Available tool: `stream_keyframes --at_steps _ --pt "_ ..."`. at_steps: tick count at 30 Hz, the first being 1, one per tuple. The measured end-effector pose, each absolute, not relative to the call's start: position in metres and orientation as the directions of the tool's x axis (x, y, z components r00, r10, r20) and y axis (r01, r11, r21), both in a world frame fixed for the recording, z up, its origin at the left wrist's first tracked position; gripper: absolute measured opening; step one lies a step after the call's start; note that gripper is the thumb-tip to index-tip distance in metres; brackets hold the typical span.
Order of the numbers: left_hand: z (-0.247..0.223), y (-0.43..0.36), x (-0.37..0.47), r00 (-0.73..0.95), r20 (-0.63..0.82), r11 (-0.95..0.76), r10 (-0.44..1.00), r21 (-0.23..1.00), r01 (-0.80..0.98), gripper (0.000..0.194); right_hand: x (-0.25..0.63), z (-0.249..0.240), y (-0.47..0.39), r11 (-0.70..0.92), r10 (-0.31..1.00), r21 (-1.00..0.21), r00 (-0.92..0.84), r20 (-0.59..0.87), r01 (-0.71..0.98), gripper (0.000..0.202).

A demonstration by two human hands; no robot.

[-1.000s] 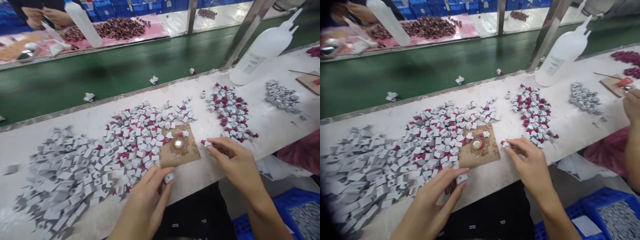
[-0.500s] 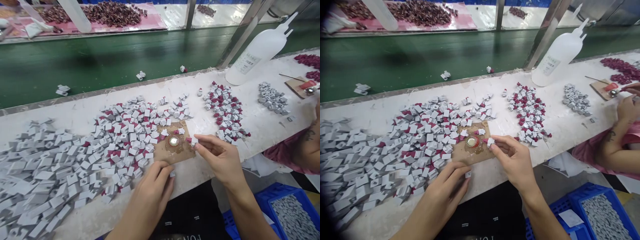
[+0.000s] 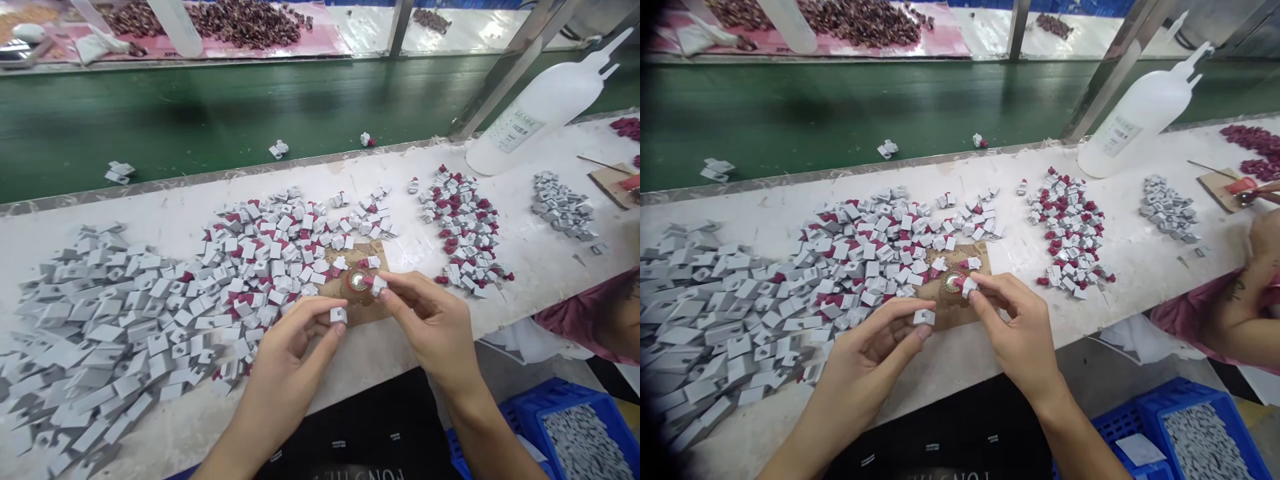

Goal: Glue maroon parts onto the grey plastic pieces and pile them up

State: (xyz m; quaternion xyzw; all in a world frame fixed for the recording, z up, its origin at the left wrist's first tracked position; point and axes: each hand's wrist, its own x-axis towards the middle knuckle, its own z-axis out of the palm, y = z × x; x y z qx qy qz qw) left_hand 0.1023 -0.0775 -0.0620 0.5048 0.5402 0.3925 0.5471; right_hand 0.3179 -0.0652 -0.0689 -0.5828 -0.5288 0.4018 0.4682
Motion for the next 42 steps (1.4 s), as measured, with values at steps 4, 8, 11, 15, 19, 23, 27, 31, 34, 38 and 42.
stream_keyframes --at_steps 4,8,11,15,19,23,27,31,34,38,42 --pt "-0.063 -0.076 0.102 0.083 -0.19 0.177 0.978 0.973 0.147 0.02 0.314 -0.068 -0.065 0.043 0.991 -0.941 0.107 0.083 0.336 0.022" --pt "-0.064 -0.069 0.102 0.079 -0.196 0.189 0.977 0.978 0.088 0.021 0.313 -0.067 -0.063 0.053 0.99 -0.937 0.105 0.095 0.345 0.022" --pt "-0.062 -0.062 0.104 0.092 -0.241 0.239 0.966 0.97 0.034 0.019 0.313 -0.062 -0.064 0.022 0.992 -0.968 0.115 0.053 0.252 0.019" --pt "-0.057 -0.055 0.11 0.145 -0.252 0.258 0.957 0.966 -0.027 0.018 0.314 -0.054 -0.067 -0.013 0.997 -1.0 0.077 -0.011 0.026 0.024" --pt "-0.055 -0.052 0.115 0.192 -0.251 0.271 0.949 0.959 -0.087 0.018 0.313 -0.053 -0.068 -0.028 0.999 -0.995 0.017 -0.03 -0.098 0.022" --pt "-0.056 -0.052 0.118 0.203 -0.238 0.259 0.95 0.963 -0.08 0.016 0.313 -0.056 -0.066 -0.033 0.999 -0.993 0.01 -0.034 -0.113 0.021" --pt "-0.058 -0.052 0.119 0.23 -0.242 0.274 0.942 0.954 -0.119 0.016 0.314 -0.059 -0.068 -0.023 1.0 -0.998 0.004 -0.023 -0.06 0.022" --pt "-0.058 -0.053 0.119 0.242 -0.196 0.224 0.95 0.97 -0.091 0.013 0.317 -0.056 -0.07 0.002 1.0 -0.998 -0.026 0.001 0.056 0.025" --pt "-0.052 -0.053 0.117 0.255 -0.104 0.106 0.961 0.994 0.005 0.016 0.318 -0.047 -0.07 0.023 0.998 -0.997 -0.058 0.019 0.068 0.027" --pt "-0.039 -0.054 0.108 0.267 -0.007 -0.015 0.964 0.997 0.078 0.022 0.318 -0.033 -0.063 0.049 0.994 -0.999 -0.097 0.05 -0.016 0.023" --pt "-0.028 -0.048 0.094 0.254 0.025 -0.068 0.967 0.985 0.16 0.017 0.31 -0.028 -0.048 0.013 0.983 -0.998 -0.18 0.025 -0.068 0.024"
